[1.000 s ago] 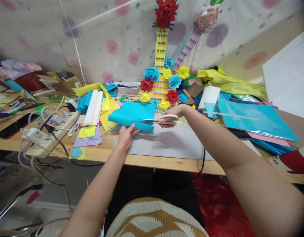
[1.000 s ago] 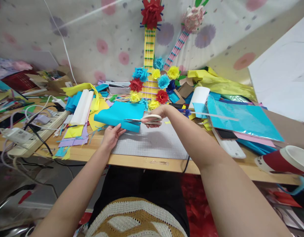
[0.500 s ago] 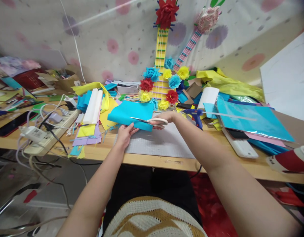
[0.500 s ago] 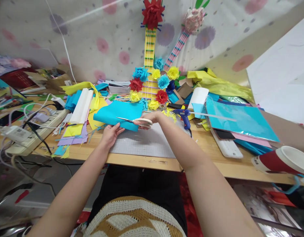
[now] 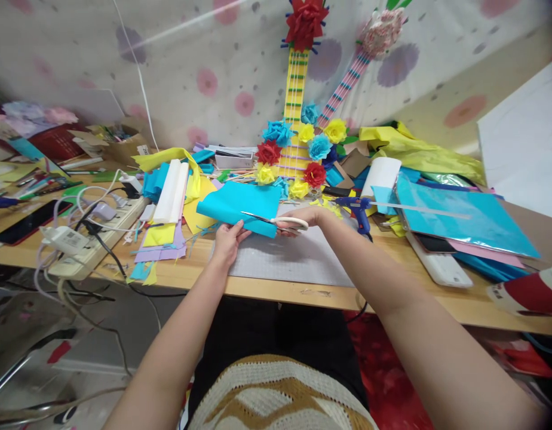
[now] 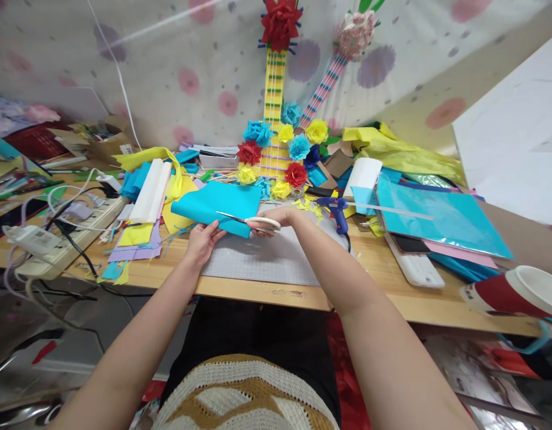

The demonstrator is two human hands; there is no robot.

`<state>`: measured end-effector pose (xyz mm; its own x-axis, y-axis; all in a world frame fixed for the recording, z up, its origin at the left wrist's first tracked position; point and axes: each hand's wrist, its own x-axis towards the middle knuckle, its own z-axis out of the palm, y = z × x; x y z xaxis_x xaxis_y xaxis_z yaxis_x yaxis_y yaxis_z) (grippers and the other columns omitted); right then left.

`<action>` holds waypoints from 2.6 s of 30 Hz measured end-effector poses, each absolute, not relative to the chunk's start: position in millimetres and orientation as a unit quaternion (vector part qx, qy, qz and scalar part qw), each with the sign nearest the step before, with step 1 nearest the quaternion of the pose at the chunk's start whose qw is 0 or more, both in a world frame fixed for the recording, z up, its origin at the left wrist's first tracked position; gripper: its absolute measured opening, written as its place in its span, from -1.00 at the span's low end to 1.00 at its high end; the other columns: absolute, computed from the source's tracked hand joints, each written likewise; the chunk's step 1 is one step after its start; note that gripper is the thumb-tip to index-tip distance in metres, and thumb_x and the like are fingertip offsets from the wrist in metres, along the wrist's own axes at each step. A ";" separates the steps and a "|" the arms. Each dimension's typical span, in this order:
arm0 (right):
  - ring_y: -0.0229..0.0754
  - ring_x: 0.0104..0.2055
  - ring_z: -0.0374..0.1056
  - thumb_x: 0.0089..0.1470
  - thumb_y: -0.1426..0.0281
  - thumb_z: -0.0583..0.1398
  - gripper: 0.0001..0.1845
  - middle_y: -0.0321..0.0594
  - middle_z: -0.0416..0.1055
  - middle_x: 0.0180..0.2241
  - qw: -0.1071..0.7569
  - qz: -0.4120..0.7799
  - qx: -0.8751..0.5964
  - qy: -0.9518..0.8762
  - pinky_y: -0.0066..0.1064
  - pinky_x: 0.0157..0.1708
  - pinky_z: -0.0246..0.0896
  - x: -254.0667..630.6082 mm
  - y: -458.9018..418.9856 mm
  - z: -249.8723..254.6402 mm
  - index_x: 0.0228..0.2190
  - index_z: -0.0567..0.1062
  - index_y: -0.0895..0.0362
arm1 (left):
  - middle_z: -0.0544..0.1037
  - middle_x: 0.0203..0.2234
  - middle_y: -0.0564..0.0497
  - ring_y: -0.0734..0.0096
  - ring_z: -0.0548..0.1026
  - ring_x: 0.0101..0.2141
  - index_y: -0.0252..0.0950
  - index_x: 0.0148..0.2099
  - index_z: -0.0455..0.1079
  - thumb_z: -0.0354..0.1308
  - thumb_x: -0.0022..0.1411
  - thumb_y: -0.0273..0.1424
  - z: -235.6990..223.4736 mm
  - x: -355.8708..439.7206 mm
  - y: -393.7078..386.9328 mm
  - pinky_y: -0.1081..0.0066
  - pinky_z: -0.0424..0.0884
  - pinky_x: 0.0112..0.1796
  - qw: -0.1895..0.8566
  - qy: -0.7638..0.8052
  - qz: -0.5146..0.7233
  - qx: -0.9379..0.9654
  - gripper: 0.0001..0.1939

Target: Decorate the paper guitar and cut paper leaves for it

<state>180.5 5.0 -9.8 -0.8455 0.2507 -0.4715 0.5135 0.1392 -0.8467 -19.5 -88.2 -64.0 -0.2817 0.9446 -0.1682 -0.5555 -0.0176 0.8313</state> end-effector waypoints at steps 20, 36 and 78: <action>-0.45 -0.70 0.12 -0.25 -0.10 0.19 -0.41 -0.40 0.21 -0.69 0.065 -0.586 0.308 0.747 -0.56 -0.72 0.02 173.1 1.0 -11.0 -0.56 0.33 0.23 | 0.52 -0.52 0.05 0.55 0.48 -0.52 -0.38 -0.35 0.32 0.19 -0.01 -0.55 -59.6 -20.7 -88.9 0.43 0.48 -0.32 0.575 0.416 0.679 0.187 -0.88; -0.43 -0.65 0.14 -0.23 -0.15 0.15 -0.38 -0.36 0.22 -0.64 0.119 -0.603 0.284 0.736 -0.55 -0.65 0.07 168.0 6.0 -3.2 -0.55 0.25 0.21 | 0.53 -0.52 0.03 0.52 0.50 -0.50 -0.38 -0.29 0.35 0.18 0.00 -0.53 -60.9 -22.0 -89.7 0.37 0.47 -0.26 0.589 0.427 0.650 0.220 -0.84; -0.37 -0.51 0.24 -0.27 -0.18 0.14 -0.22 -0.24 0.33 -0.39 0.097 -0.506 0.354 0.781 -0.54 -0.58 0.18 169.5 9.2 -14.1 -0.19 0.36 0.20 | 0.49 -0.56 0.07 0.57 0.45 -0.57 -0.37 -0.34 0.31 0.25 -0.07 -0.43 -60.9 -21.5 -92.3 0.40 0.47 -0.35 0.524 0.447 0.700 0.191 -0.78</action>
